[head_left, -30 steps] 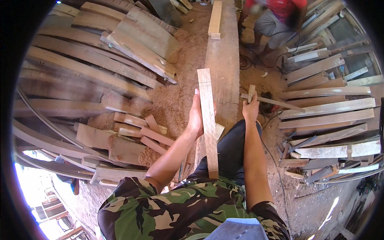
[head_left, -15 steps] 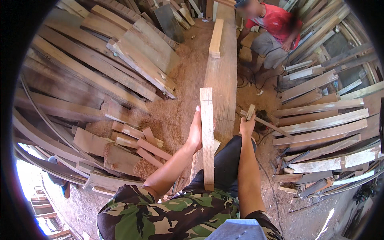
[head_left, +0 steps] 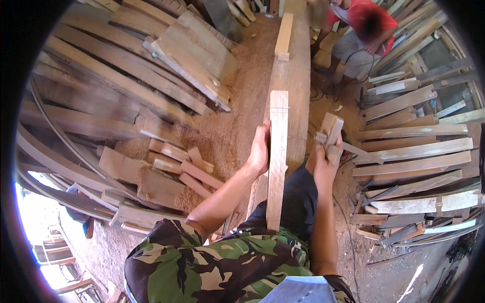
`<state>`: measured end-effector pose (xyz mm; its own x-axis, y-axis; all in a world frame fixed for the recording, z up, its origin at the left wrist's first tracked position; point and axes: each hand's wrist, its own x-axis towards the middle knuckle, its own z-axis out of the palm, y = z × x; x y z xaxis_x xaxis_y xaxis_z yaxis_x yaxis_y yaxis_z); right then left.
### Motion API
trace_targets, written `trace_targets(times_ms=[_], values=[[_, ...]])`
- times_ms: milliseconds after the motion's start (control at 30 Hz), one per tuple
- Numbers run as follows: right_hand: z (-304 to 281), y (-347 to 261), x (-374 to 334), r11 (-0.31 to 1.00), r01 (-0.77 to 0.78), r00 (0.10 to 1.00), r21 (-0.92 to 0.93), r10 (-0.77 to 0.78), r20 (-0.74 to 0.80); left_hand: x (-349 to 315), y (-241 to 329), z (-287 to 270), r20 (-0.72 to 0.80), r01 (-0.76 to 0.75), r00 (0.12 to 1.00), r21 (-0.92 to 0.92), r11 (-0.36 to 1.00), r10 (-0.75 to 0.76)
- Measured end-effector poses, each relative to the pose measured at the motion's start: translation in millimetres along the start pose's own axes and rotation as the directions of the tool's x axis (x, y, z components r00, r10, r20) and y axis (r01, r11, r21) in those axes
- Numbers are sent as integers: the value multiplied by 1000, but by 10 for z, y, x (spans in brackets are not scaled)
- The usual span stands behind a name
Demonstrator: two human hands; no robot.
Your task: The person uses a wooden marking gauge to mark wooden boards and then arranges the boards on a workbench covered in sawdust while another person works in the background.
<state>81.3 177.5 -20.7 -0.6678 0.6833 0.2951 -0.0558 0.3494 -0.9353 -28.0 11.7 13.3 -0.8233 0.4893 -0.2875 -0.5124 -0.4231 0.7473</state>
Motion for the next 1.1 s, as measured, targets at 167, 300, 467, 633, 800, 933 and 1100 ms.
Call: trace_targets(times_ms=[167,300,467,633,800,933,1100], values=[[-325,-656,-238,998,-43,996,35,45,-74,-111,184,60,173,142,974,29,989,-145],[-543,-707,-359,1000,5,993,-10,-6,-119,-213,184,94,561,120,822,-11,993,-93],[-676,-776,-515,998,20,992,-58,-27,-126,-218,4,173,664,232,743,-134,964,-87],[-726,-1175,-717,998,-56,998,22,56,-36,-573,168,643,376,-271,924,511,816,72],[-605,-1291,-935,970,-46,998,240,32,61,-711,-147,648,382,-147,923,260,954,38],[-481,-1252,-975,973,-27,999,230,21,31,-677,-477,547,415,27,908,67,997,-53],[-517,-1104,-1049,1000,31,999,-3,-31,22,-673,-619,550,374,-36,926,203,978,-43]])
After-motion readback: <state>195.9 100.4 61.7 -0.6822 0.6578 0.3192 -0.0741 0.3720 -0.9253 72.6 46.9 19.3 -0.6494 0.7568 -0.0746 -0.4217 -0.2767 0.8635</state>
